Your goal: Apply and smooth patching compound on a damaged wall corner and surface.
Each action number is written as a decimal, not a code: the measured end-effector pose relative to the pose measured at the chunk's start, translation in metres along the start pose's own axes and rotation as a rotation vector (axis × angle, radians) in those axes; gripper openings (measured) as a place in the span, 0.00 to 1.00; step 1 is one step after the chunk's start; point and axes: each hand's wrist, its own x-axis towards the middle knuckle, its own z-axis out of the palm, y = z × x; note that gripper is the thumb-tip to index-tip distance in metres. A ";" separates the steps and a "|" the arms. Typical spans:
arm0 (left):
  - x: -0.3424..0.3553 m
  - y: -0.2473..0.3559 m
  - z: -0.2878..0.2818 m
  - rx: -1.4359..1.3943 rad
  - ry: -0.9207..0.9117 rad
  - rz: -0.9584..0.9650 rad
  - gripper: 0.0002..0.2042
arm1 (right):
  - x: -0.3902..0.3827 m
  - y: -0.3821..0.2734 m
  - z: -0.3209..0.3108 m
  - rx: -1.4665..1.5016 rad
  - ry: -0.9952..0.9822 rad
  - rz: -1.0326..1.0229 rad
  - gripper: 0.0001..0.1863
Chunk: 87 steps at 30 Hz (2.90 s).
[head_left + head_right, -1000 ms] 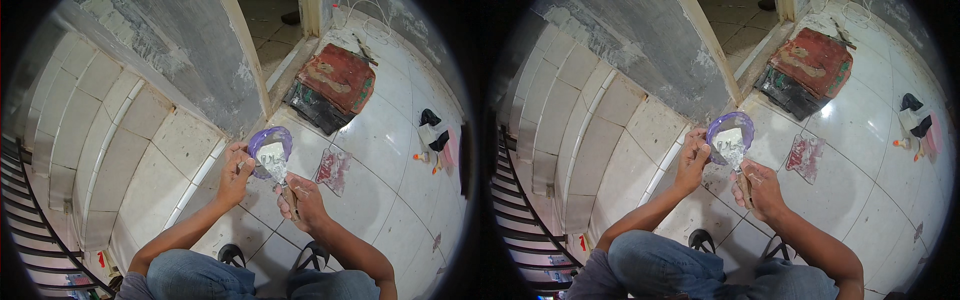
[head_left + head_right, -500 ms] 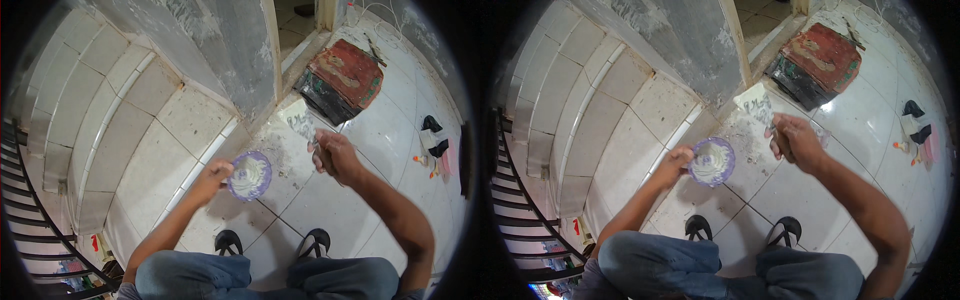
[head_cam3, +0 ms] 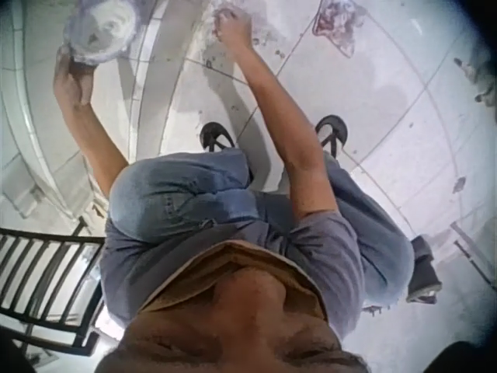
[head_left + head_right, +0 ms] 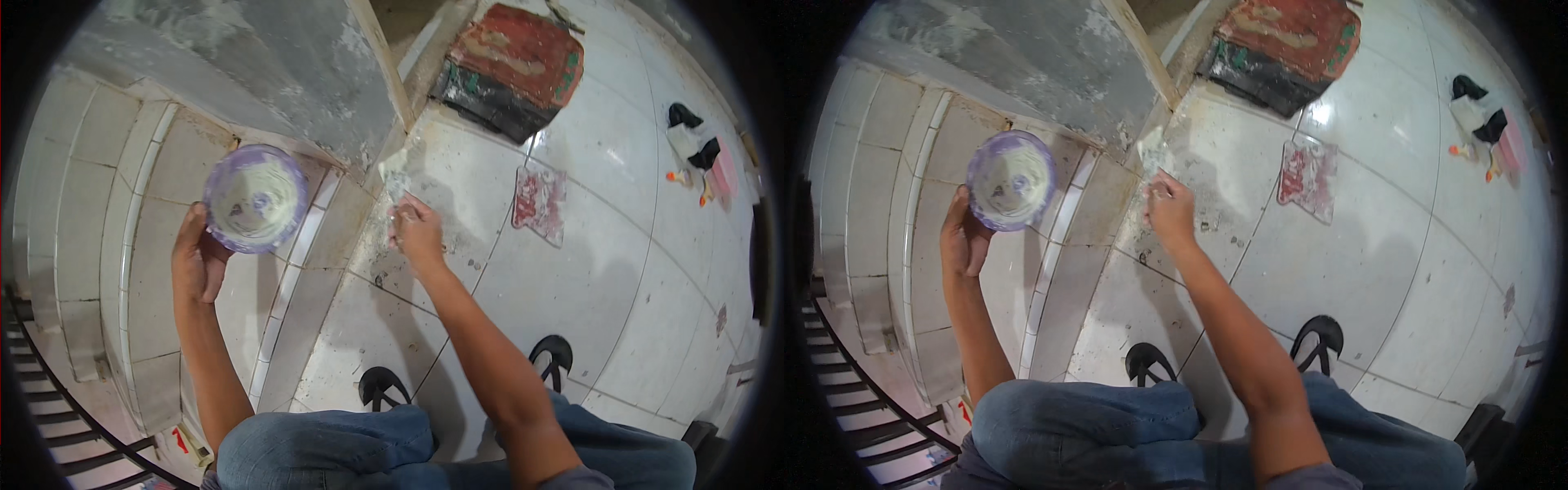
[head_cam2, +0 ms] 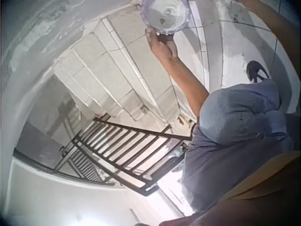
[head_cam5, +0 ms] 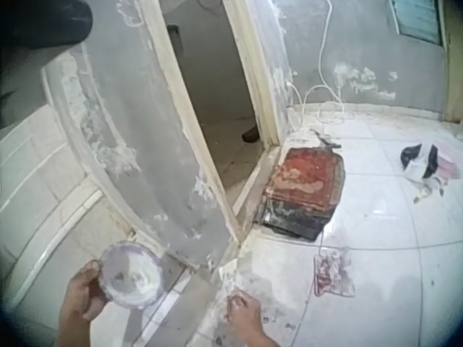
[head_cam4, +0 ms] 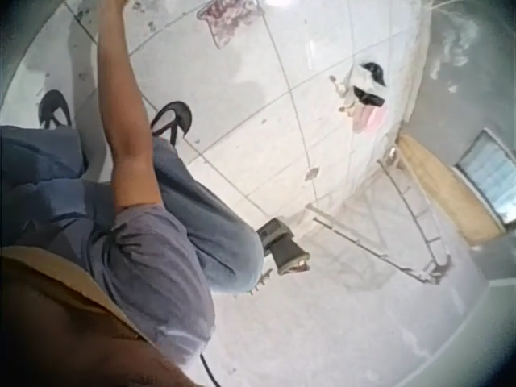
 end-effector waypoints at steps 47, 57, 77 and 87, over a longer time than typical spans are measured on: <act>-0.008 -0.020 -0.008 -0.205 0.206 -0.072 0.18 | 0.002 -0.019 0.000 -0.347 -0.043 -0.144 0.18; -0.011 -0.020 -0.007 -0.202 0.166 -0.116 0.17 | 0.000 -0.033 0.009 -0.673 -0.120 -0.312 0.17; -0.007 -0.033 -0.010 -0.149 0.198 -0.101 0.16 | 0.028 0.053 0.068 -0.719 0.246 -0.844 0.15; -0.003 -0.032 -0.010 -0.164 0.185 -0.101 0.16 | 0.010 -0.002 0.008 -0.604 0.055 -0.389 0.13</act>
